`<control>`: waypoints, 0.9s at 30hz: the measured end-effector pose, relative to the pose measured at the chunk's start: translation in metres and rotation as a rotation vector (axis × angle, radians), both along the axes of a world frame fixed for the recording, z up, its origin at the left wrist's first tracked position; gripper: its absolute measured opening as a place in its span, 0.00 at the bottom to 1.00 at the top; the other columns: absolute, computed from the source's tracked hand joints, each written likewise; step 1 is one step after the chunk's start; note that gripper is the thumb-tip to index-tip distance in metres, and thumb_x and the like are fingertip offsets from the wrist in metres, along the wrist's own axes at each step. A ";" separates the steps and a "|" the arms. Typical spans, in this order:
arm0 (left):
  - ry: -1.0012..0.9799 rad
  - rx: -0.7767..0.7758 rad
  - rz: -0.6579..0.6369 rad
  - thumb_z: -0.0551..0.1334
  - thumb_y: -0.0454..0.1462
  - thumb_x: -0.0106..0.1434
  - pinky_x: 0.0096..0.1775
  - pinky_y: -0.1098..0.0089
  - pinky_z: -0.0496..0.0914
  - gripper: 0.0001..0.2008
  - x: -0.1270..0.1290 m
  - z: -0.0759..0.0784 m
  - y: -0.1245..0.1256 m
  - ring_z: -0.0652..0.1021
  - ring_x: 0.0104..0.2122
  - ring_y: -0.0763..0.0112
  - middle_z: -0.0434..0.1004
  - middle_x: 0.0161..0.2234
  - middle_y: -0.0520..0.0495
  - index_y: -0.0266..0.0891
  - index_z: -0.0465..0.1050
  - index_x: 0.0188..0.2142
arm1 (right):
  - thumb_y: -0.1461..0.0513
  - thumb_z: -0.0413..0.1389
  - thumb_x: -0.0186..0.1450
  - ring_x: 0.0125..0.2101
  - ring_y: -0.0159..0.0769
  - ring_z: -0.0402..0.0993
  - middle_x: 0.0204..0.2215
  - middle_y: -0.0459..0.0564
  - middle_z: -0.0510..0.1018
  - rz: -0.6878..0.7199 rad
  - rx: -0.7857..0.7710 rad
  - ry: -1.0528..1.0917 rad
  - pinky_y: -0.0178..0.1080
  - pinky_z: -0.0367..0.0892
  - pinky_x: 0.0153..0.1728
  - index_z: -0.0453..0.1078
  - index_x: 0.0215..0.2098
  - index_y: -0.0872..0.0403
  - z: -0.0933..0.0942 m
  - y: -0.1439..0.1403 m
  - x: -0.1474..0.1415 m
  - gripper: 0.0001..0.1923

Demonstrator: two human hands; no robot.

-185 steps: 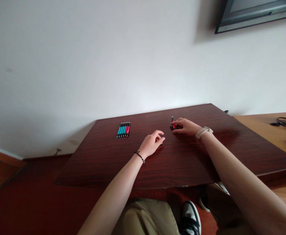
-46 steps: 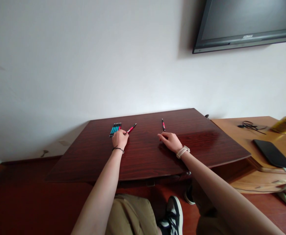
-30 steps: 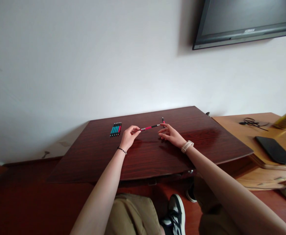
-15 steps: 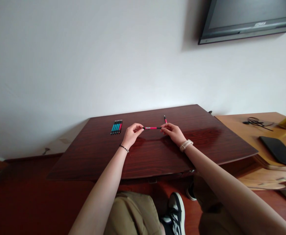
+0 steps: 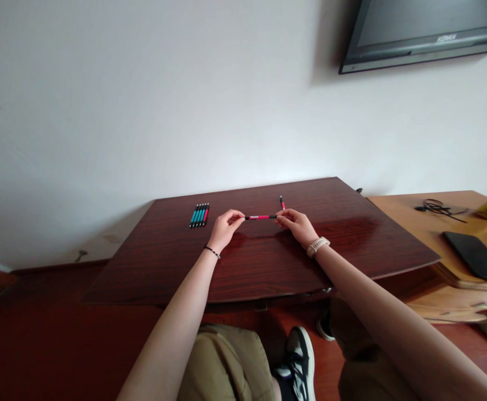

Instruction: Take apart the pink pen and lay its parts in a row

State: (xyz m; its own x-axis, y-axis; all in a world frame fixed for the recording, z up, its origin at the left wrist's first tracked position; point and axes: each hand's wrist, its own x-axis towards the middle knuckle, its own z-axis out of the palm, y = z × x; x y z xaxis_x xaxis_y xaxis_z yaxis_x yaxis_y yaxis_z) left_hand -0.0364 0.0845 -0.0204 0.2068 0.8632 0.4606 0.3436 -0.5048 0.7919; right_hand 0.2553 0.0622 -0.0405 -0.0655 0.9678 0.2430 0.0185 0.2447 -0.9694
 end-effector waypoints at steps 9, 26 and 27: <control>-0.042 -0.074 0.035 0.69 0.45 0.64 0.46 0.62 0.77 0.12 -0.001 -0.001 0.001 0.84 0.41 0.59 0.86 0.40 0.42 0.39 0.82 0.41 | 0.44 0.67 0.63 0.32 0.37 0.79 0.35 0.53 0.87 0.013 -0.002 -0.010 0.40 0.74 0.37 0.77 0.43 0.53 0.001 -0.001 -0.001 0.23; -0.117 -0.131 0.006 0.70 0.47 0.63 0.43 0.63 0.78 0.14 0.000 -0.005 0.005 0.84 0.38 0.62 0.86 0.38 0.42 0.38 0.81 0.40 | 0.44 0.69 0.61 0.39 0.44 0.84 0.35 0.52 0.86 0.004 0.009 0.033 0.47 0.79 0.46 0.76 0.42 0.51 0.001 -0.001 -0.002 0.23; -0.115 -0.129 0.007 0.70 0.47 0.63 0.43 0.63 0.78 0.14 0.000 -0.005 0.005 0.84 0.38 0.62 0.86 0.38 0.42 0.38 0.81 0.41 | 0.44 0.69 0.61 0.39 0.44 0.84 0.35 0.52 0.86 0.007 0.007 0.036 0.46 0.79 0.46 0.76 0.42 0.51 0.002 -0.002 -0.002 0.23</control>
